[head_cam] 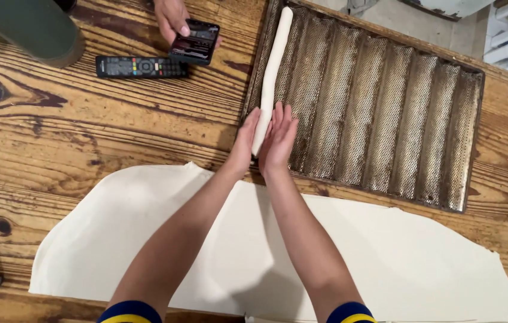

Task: Shaping dough into long strips and placing them on a baking tray

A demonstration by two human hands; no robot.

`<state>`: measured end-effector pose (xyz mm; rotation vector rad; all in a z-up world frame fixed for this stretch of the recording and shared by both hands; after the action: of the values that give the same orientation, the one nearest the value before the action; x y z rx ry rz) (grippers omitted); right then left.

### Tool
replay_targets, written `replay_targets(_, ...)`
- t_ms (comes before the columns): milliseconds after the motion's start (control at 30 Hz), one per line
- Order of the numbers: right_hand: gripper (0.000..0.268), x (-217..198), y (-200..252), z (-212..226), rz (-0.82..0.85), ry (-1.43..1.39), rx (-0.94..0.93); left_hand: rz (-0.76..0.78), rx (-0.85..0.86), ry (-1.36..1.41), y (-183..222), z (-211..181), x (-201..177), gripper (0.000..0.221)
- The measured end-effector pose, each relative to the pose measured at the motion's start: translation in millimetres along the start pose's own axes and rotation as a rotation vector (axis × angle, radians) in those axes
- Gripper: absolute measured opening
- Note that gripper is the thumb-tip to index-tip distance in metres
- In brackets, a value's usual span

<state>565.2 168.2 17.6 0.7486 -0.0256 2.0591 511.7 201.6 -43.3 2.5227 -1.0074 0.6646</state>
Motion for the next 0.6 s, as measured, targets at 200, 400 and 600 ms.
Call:
replay_targets(200,0.075,-24.2,-27.4,-12.0,0.009,0.135,0.096,0.000,-0.025,-0.155,-20.6,-6.4,-2.6,0.063)
replay_targets(400,0.090,9.0,-113.6,-2.9,0.055,-0.065,0.116,0.014,0.125,-0.158,-140.1,28.8,-14.5,0.064)
replay_targets(600,0.092,12.1,-123.3,10.2,0.090,0.054,0.074,0.051,0.032,-0.281,-138.4,-13.8,-5.6,0.064)
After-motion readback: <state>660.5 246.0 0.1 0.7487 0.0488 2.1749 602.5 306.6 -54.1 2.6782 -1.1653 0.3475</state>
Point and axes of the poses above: each hand's wrist, its own y-axis away from the middle knuckle, its own x-axis out of the palm, z = x × y, the point moved 4 cm from there along -y, towards the middle knuckle, and after that the axes turned 1 degree about -y, right-handed, at the moved point
